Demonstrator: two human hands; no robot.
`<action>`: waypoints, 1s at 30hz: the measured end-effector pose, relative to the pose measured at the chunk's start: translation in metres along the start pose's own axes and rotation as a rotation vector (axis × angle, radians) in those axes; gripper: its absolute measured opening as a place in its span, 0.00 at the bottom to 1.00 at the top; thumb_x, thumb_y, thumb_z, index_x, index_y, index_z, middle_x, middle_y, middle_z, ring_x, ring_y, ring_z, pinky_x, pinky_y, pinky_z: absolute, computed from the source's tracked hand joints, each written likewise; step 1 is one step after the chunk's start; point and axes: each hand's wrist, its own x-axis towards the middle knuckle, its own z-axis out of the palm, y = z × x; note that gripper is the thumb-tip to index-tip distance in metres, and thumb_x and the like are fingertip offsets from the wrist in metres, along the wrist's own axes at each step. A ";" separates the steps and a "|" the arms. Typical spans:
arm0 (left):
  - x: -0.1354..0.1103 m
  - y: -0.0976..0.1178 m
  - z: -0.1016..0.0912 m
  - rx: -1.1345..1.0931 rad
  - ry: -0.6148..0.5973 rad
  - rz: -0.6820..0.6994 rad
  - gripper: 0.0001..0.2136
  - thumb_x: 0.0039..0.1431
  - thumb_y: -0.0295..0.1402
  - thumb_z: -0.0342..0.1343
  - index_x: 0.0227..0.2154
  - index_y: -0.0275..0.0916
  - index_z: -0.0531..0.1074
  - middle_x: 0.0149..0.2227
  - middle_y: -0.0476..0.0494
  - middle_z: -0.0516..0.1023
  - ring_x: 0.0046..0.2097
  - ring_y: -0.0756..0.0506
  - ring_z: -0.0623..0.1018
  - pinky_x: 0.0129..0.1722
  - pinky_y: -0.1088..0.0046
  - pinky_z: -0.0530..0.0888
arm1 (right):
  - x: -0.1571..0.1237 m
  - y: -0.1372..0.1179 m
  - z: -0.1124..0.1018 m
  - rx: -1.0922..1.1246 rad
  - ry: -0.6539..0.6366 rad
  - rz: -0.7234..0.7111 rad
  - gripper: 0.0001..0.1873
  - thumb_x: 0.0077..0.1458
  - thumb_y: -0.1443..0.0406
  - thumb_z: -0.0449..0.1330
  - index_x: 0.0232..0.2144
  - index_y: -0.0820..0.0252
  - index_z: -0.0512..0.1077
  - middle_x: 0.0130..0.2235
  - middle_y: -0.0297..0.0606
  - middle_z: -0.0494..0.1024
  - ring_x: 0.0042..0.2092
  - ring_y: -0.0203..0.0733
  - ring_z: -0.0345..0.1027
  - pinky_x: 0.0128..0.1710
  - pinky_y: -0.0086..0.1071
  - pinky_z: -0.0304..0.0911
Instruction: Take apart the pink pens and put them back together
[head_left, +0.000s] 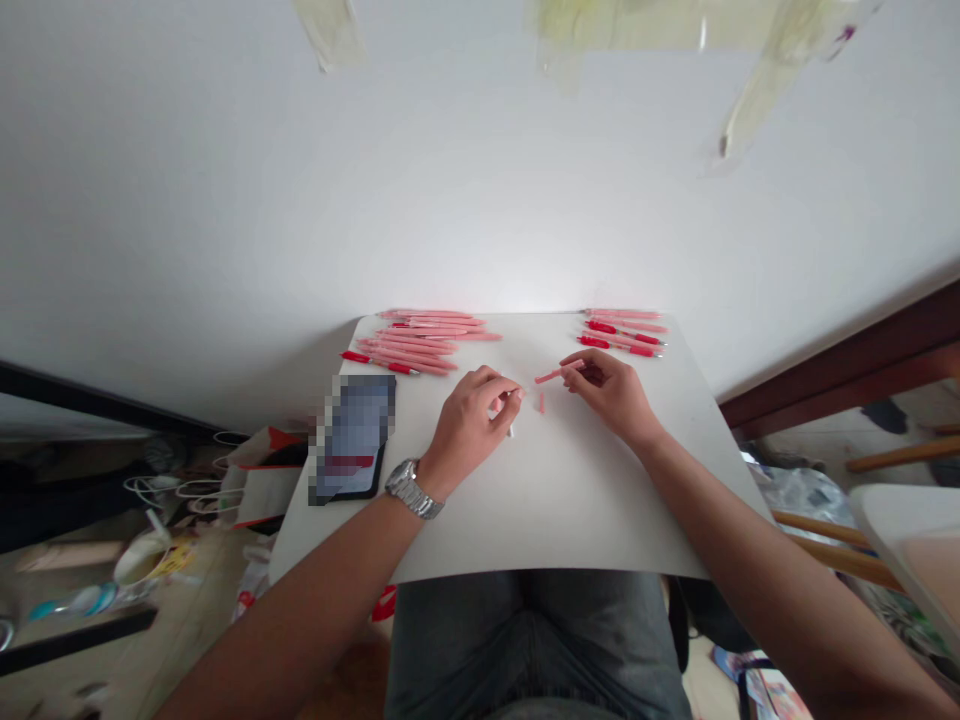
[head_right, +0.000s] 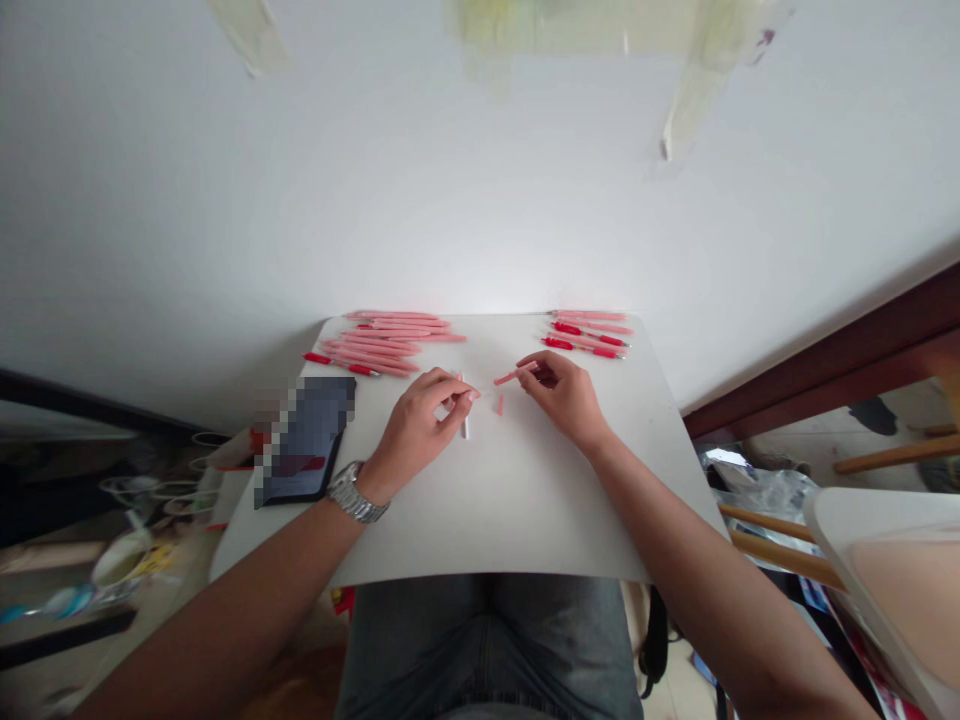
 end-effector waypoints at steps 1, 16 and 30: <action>0.000 0.000 -0.001 0.010 0.007 -0.002 0.07 0.72 0.33 0.55 0.40 0.40 0.79 0.38 0.45 0.75 0.41 0.45 0.75 0.47 0.66 0.72 | 0.000 0.000 0.000 0.002 0.005 -0.003 0.20 0.60 0.49 0.66 0.41 0.59 0.79 0.35 0.40 0.82 0.37 0.44 0.78 0.41 0.38 0.74; 0.001 -0.001 -0.002 -0.002 0.040 -0.022 0.06 0.71 0.30 0.55 0.40 0.40 0.77 0.37 0.46 0.75 0.40 0.46 0.75 0.45 0.68 0.72 | 0.001 0.002 -0.002 0.046 0.048 -0.041 0.19 0.62 0.49 0.65 0.45 0.57 0.78 0.32 0.36 0.80 0.33 0.41 0.77 0.37 0.36 0.75; -0.003 0.006 0.001 0.062 -0.176 0.237 0.09 0.72 0.36 0.57 0.49 0.46 0.80 0.46 0.45 0.77 0.48 0.44 0.76 0.60 0.60 0.72 | 0.003 0.008 -0.010 -0.333 -0.025 -0.222 0.12 0.66 0.58 0.61 0.46 0.55 0.81 0.38 0.39 0.83 0.35 0.41 0.76 0.38 0.35 0.72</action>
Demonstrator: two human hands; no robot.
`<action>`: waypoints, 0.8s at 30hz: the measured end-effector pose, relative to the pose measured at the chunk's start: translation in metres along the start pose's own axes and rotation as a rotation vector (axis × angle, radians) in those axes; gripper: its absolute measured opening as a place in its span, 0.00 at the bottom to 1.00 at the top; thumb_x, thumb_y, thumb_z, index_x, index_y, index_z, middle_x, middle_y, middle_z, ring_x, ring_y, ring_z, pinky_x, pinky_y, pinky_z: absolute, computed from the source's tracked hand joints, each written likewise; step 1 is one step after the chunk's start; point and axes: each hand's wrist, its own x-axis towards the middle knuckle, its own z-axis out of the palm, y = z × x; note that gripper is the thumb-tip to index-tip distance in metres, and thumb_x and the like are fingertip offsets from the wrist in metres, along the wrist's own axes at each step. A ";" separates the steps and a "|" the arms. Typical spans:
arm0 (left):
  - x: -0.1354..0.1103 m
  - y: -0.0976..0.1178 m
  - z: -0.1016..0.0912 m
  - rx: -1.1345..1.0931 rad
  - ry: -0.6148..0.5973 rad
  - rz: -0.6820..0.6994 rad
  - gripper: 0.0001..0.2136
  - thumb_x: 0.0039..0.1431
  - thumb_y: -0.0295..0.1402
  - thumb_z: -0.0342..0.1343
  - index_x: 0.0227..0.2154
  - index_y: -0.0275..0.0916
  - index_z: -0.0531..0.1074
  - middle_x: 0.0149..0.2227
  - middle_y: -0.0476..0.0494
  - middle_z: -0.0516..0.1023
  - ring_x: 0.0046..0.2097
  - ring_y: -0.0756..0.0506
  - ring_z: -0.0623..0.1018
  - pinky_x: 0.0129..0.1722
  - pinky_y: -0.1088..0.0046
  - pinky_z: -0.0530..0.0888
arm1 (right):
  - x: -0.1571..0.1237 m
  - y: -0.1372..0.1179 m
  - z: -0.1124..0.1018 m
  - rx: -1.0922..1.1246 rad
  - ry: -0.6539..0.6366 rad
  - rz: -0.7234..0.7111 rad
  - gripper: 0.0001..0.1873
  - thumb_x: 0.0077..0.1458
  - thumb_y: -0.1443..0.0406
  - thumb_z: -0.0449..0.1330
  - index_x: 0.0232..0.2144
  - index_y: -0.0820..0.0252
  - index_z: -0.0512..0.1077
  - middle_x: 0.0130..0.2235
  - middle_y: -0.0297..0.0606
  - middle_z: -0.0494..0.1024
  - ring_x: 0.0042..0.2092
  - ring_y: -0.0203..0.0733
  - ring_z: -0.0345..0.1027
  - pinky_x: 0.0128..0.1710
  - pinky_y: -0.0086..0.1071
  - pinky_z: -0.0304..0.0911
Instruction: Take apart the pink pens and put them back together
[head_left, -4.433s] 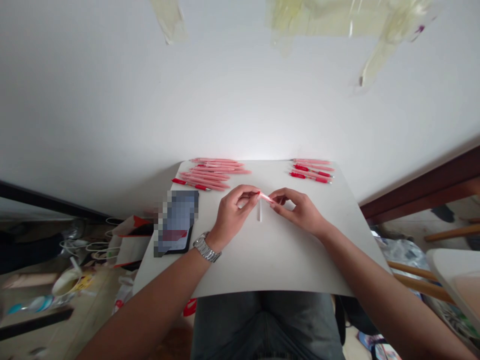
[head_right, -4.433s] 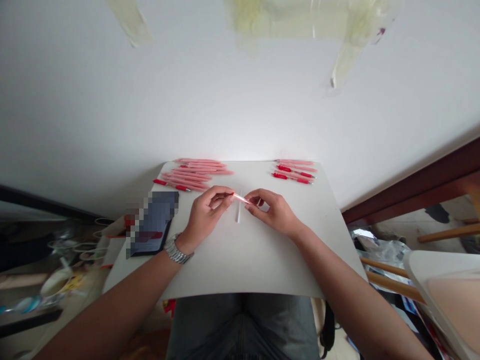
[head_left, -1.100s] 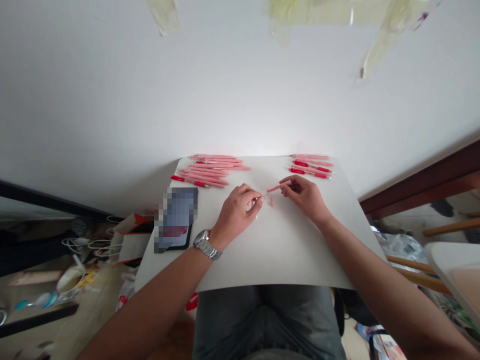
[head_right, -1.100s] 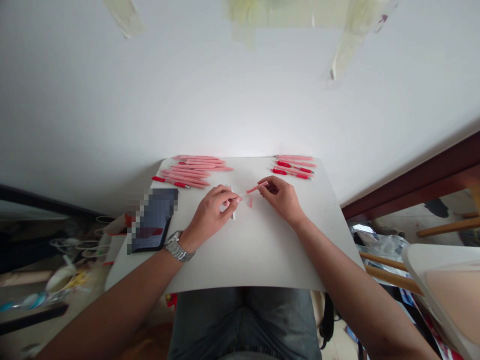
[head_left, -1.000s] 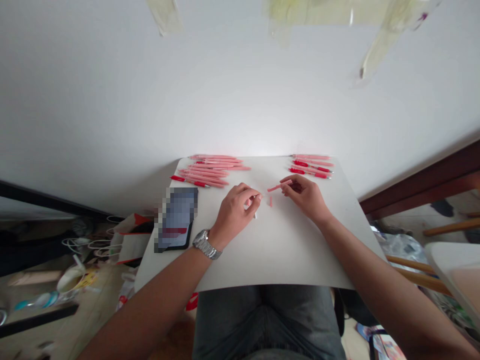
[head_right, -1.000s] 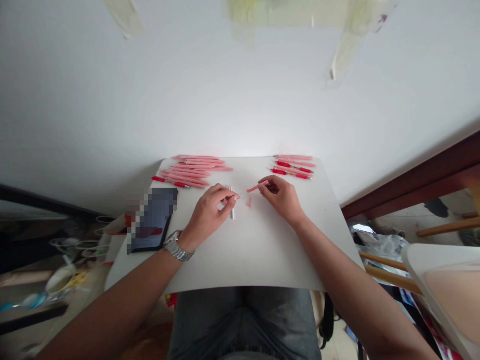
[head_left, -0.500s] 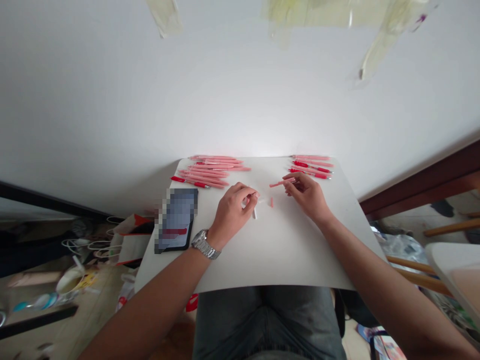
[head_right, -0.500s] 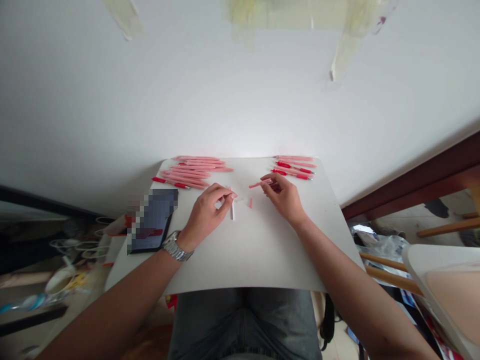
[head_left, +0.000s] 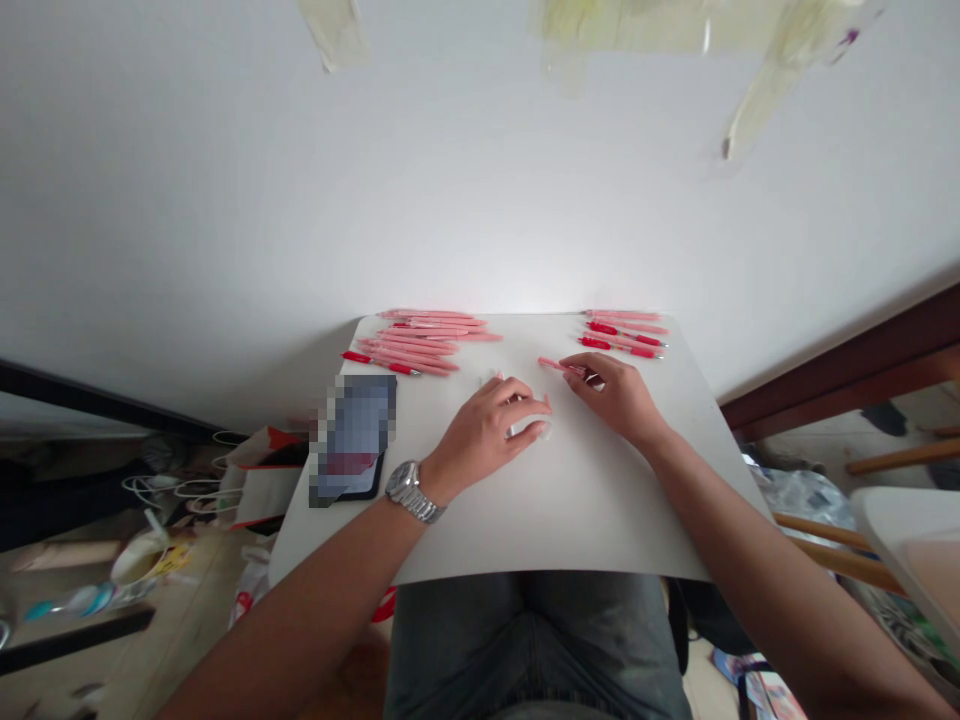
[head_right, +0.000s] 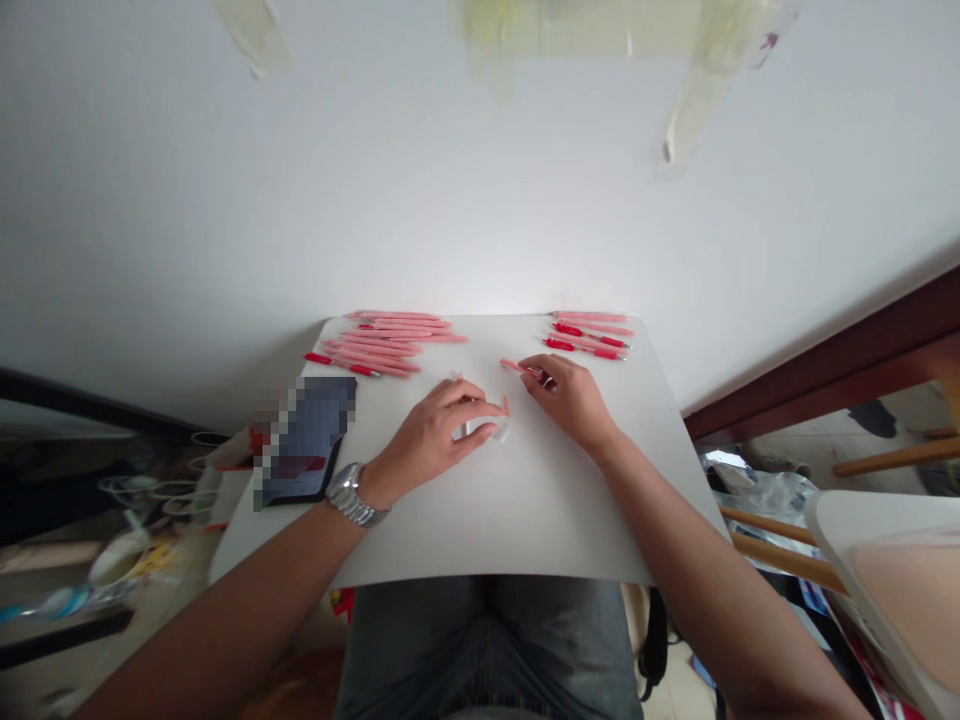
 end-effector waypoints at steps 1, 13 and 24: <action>0.000 0.002 0.003 0.008 -0.047 0.050 0.10 0.72 0.36 0.57 0.50 0.47 0.80 0.47 0.45 0.77 0.49 0.44 0.76 0.62 0.58 0.70 | 0.000 0.001 0.000 -0.013 -0.010 -0.009 0.12 0.66 0.58 0.61 0.46 0.55 0.81 0.37 0.38 0.82 0.34 0.41 0.74 0.37 0.35 0.71; 0.000 0.012 0.022 0.183 -0.228 0.250 0.12 0.73 0.33 0.55 0.54 0.45 0.79 0.49 0.42 0.77 0.50 0.42 0.74 0.54 0.61 0.74 | -0.001 0.002 0.005 -0.064 -0.030 -0.045 0.10 0.64 0.64 0.61 0.47 0.55 0.78 0.37 0.36 0.78 0.32 0.38 0.69 0.36 0.33 0.66; 0.000 0.003 0.011 0.109 -0.187 0.084 0.13 0.71 0.25 0.54 0.51 0.44 0.78 0.45 0.44 0.76 0.46 0.45 0.77 0.59 0.58 0.75 | -0.003 -0.011 -0.002 -0.148 -0.091 -0.059 0.05 0.66 0.61 0.58 0.42 0.54 0.73 0.32 0.36 0.76 0.30 0.40 0.66 0.33 0.33 0.60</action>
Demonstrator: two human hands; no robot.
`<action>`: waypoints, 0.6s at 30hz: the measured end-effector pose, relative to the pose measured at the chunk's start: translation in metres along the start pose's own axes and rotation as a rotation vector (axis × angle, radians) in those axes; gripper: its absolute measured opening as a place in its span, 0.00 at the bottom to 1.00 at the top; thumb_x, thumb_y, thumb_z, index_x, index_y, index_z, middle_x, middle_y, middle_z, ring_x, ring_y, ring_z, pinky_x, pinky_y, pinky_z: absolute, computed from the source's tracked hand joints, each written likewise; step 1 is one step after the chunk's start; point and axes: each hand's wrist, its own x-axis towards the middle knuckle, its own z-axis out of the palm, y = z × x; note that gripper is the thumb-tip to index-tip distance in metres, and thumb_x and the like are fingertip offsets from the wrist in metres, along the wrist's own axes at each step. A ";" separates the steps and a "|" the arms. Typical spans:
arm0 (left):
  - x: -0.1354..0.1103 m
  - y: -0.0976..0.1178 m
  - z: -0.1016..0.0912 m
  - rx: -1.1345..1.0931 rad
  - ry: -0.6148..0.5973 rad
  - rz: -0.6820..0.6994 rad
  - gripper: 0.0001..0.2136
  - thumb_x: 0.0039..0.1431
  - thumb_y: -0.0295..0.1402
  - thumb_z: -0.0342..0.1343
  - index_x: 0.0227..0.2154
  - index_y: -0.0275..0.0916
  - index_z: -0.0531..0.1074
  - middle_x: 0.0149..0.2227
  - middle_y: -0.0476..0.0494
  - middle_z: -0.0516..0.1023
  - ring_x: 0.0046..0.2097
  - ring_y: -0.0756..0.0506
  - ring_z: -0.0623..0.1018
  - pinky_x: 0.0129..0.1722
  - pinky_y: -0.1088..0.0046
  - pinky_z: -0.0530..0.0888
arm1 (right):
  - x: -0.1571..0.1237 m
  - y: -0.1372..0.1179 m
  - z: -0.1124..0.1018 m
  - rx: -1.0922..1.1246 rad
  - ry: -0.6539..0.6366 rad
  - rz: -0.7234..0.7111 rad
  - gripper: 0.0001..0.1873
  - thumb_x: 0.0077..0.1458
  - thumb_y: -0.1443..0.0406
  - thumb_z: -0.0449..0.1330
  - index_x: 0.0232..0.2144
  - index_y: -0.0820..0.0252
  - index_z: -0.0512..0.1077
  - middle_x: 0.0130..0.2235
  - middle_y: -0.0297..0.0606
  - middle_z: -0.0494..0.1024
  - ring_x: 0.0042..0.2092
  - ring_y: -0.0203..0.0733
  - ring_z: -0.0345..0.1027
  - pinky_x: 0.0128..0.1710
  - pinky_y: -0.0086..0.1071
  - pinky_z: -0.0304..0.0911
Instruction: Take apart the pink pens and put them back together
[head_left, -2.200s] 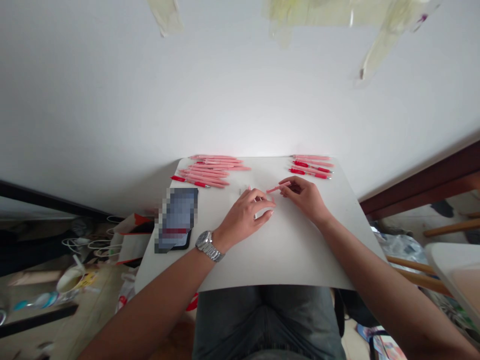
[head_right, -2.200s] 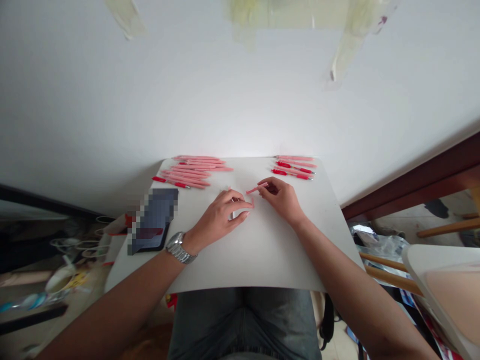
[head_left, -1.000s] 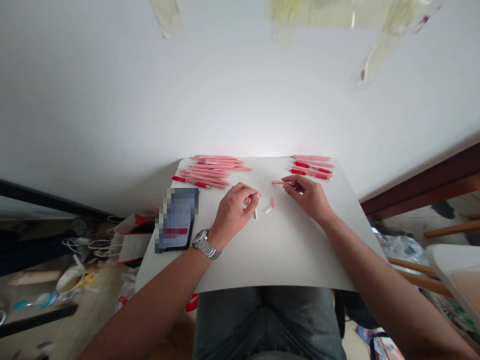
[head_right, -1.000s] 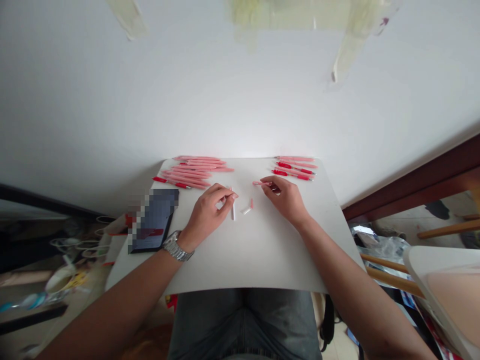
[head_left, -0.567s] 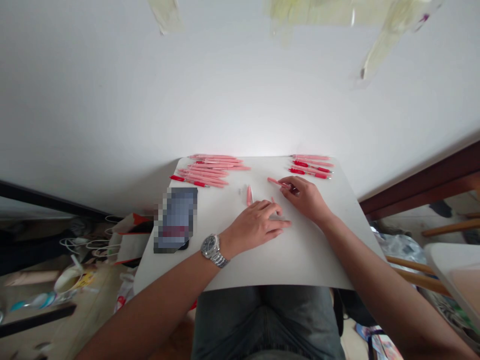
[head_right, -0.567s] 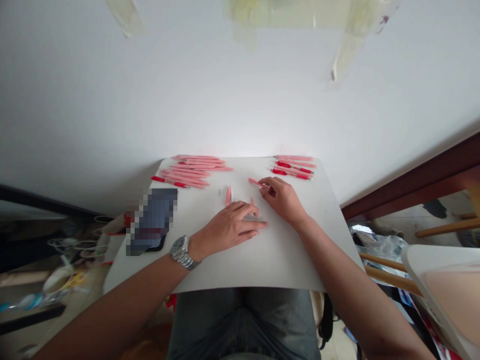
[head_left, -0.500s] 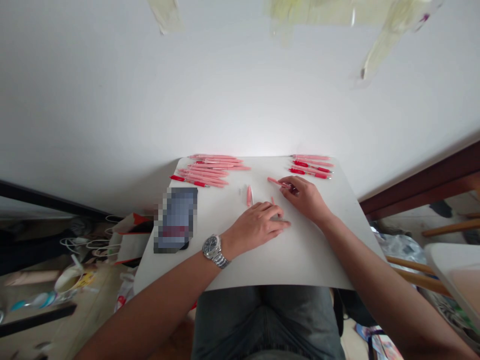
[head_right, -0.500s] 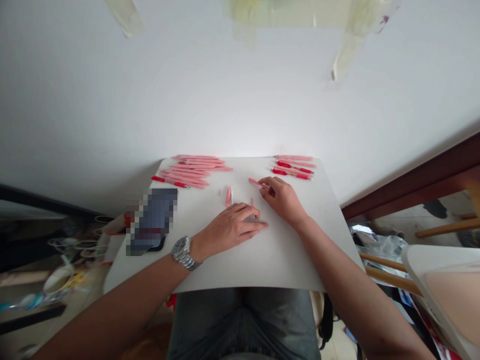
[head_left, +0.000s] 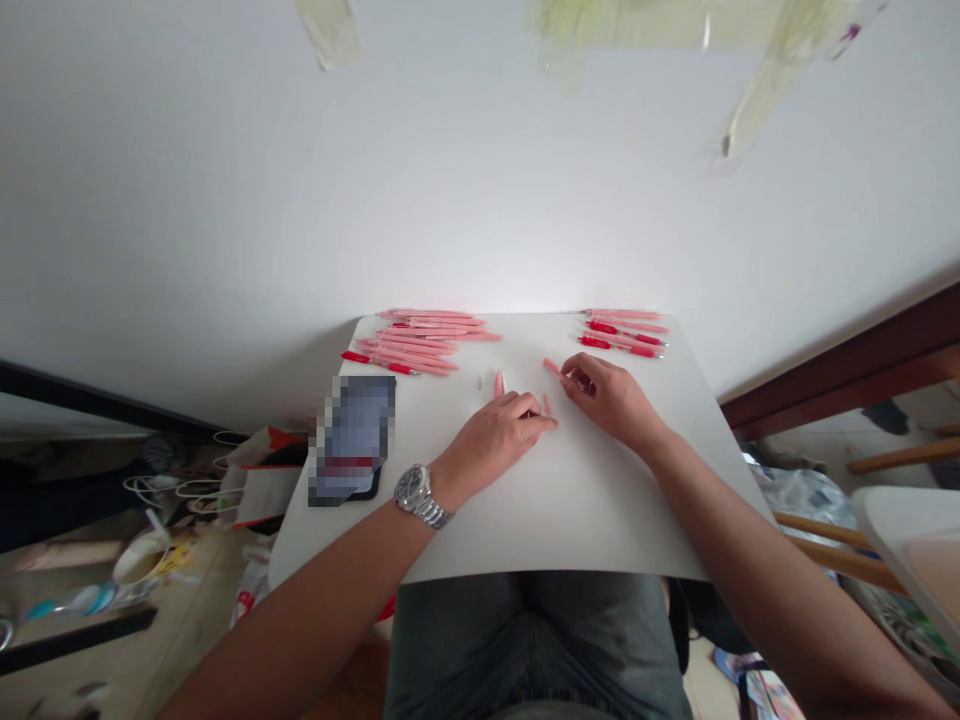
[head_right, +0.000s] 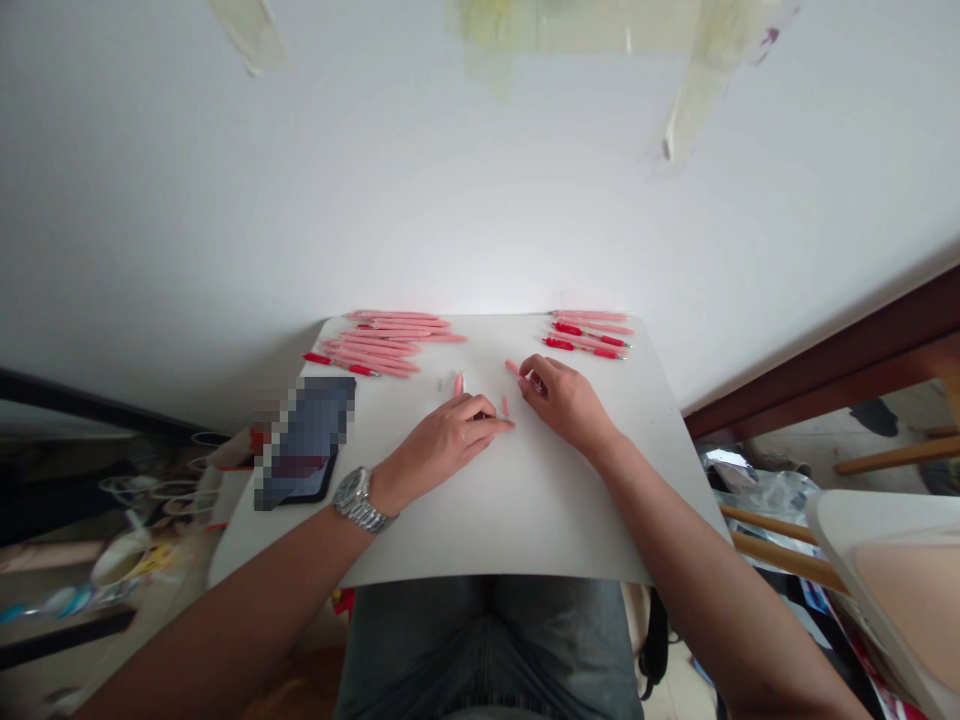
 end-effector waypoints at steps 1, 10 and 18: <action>0.000 -0.001 0.000 -0.006 0.009 -0.011 0.13 0.71 0.24 0.54 0.51 0.45 0.78 0.44 0.45 0.75 0.45 0.45 0.77 0.61 0.56 0.74 | 0.000 -0.001 -0.001 -0.008 -0.008 0.002 0.05 0.66 0.62 0.58 0.41 0.54 0.72 0.31 0.35 0.75 0.30 0.40 0.65 0.32 0.32 0.59; -0.002 -0.007 -0.001 0.017 0.065 -0.050 0.10 0.70 0.28 0.57 0.50 0.44 0.78 0.45 0.46 0.76 0.47 0.44 0.76 0.70 0.49 0.65 | -0.001 -0.002 0.002 -0.076 -0.078 0.004 0.05 0.66 0.60 0.58 0.38 0.53 0.69 0.27 0.32 0.74 0.29 0.40 0.65 0.31 0.32 0.55; -0.005 -0.012 -0.017 -0.006 0.028 -0.042 0.11 0.63 0.36 0.66 0.47 0.44 0.77 0.47 0.44 0.75 0.49 0.41 0.76 0.70 0.49 0.65 | -0.001 -0.002 -0.003 -0.026 -0.134 0.034 0.04 0.62 0.65 0.59 0.34 0.53 0.67 0.27 0.32 0.77 0.29 0.41 0.65 0.32 0.33 0.56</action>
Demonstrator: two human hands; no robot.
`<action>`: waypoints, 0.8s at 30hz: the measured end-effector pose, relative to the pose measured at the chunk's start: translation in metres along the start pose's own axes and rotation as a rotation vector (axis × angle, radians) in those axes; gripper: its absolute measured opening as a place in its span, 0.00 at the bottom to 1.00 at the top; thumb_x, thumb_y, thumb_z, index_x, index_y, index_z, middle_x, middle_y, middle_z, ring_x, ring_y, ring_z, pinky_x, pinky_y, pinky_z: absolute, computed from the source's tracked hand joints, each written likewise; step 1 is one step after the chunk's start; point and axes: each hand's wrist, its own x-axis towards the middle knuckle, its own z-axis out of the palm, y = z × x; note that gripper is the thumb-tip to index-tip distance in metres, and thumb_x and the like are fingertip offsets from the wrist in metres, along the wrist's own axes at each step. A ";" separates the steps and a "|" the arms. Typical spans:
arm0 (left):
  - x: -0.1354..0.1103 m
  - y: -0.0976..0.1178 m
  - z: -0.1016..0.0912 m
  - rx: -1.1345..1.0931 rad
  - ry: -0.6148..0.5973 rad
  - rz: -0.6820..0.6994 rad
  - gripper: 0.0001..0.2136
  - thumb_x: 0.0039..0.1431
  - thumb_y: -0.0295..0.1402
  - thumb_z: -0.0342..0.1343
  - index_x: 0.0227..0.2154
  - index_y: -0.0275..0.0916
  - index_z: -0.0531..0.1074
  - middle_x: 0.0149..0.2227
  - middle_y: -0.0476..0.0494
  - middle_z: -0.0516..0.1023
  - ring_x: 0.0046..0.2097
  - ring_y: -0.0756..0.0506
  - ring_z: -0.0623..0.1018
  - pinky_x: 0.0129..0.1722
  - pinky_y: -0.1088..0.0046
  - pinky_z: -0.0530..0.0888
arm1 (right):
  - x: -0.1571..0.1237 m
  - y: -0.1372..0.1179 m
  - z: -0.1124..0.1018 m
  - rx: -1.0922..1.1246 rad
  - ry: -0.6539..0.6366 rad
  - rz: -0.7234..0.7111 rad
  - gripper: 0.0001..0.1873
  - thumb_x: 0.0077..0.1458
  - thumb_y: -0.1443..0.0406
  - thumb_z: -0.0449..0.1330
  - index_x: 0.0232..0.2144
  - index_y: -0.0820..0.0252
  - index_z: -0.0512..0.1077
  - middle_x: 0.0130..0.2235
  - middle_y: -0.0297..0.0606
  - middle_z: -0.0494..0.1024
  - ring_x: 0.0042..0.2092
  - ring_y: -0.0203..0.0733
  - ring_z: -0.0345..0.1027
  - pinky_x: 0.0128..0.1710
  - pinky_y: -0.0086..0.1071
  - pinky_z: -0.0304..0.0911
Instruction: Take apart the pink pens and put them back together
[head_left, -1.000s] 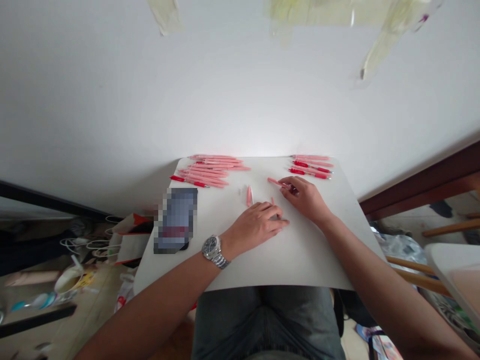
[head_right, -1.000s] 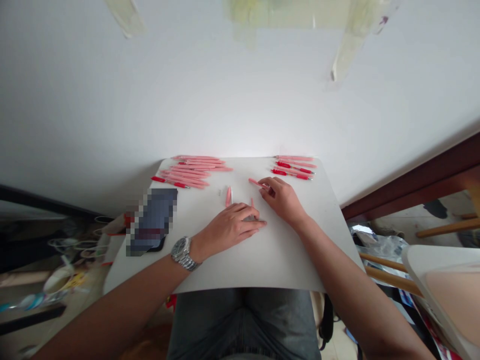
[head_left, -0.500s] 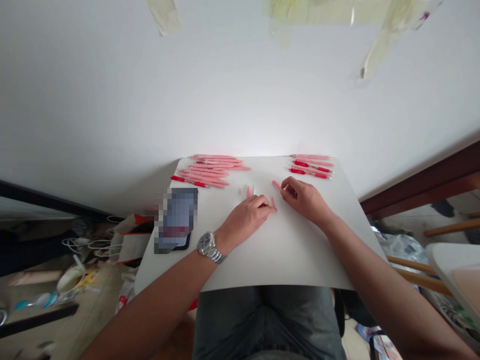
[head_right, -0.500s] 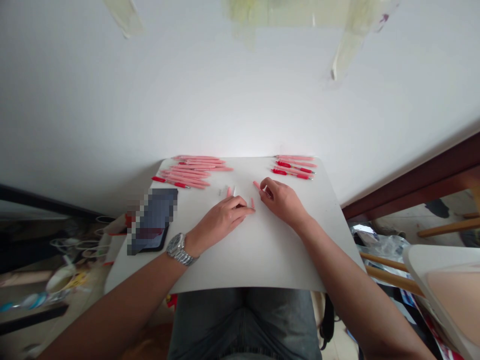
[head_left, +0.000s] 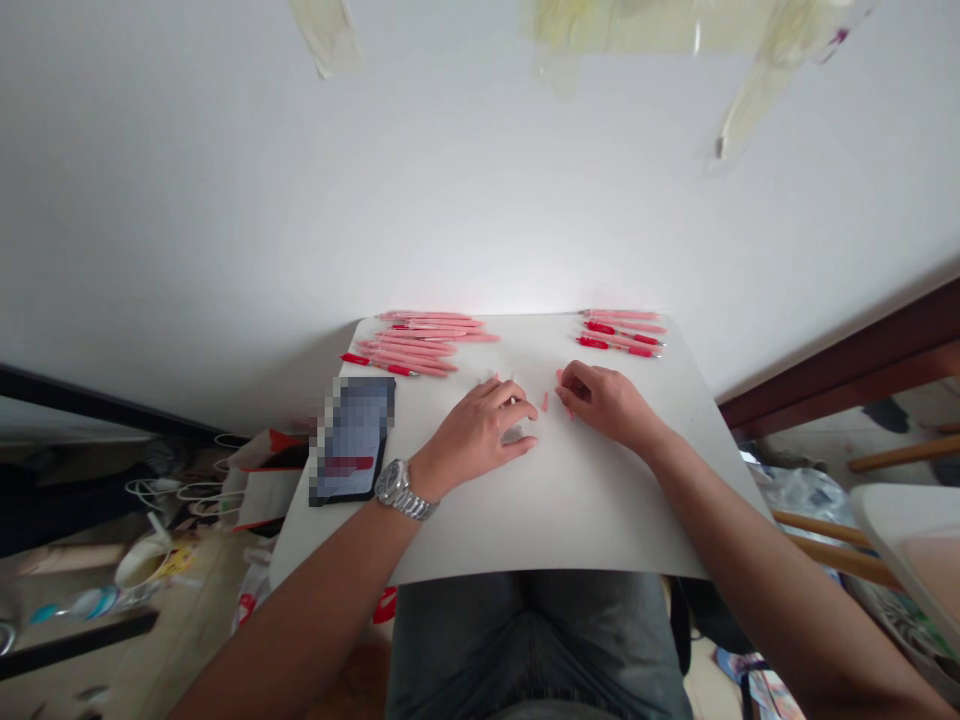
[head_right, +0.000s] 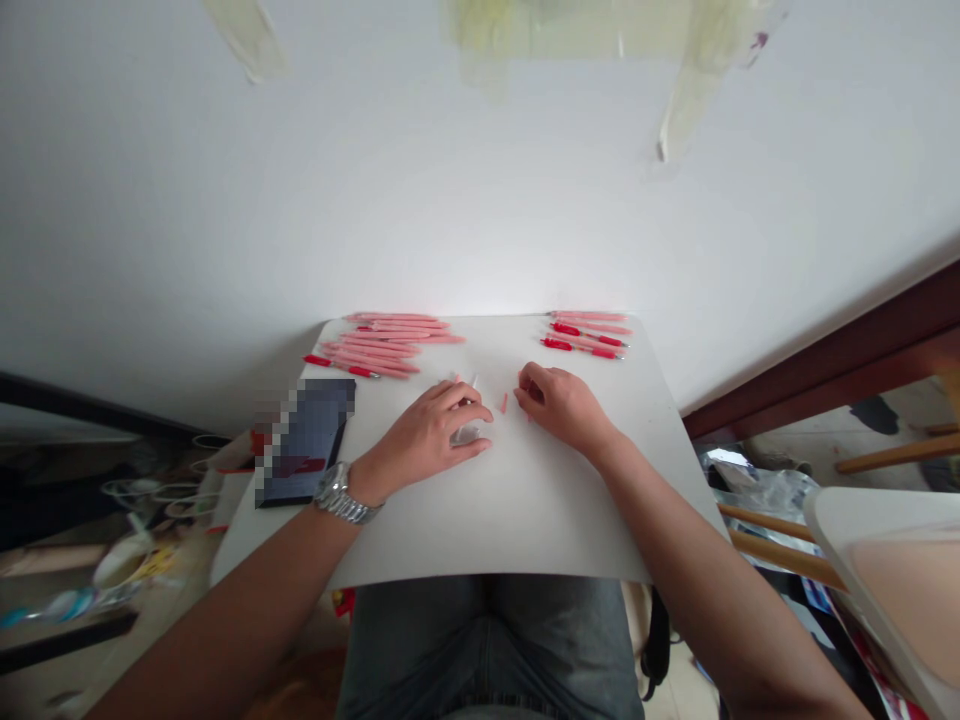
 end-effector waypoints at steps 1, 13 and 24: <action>0.000 0.000 -0.001 0.002 -0.007 0.006 0.10 0.63 0.36 0.66 0.46 0.44 0.77 0.47 0.45 0.75 0.49 0.41 0.76 0.70 0.49 0.64 | 0.000 0.000 0.000 0.007 -0.004 0.003 0.04 0.62 0.65 0.59 0.33 0.53 0.67 0.27 0.31 0.77 0.30 0.41 0.65 0.32 0.33 0.56; -0.002 0.001 -0.010 0.001 -0.050 0.045 0.07 0.62 0.32 0.63 0.43 0.44 0.77 0.48 0.45 0.75 0.51 0.41 0.76 0.71 0.51 0.63 | -0.001 0.007 0.003 0.077 0.011 -0.026 0.05 0.61 0.63 0.61 0.32 0.55 0.70 0.30 0.33 0.76 0.31 0.39 0.66 0.33 0.33 0.59; -0.003 -0.006 -0.011 0.016 -0.055 0.042 0.06 0.63 0.30 0.62 0.42 0.44 0.77 0.48 0.44 0.75 0.52 0.41 0.75 0.70 0.51 0.64 | 0.000 0.007 0.004 0.096 0.034 -0.055 0.07 0.62 0.64 0.60 0.30 0.55 0.68 0.31 0.34 0.74 0.31 0.39 0.65 0.33 0.34 0.60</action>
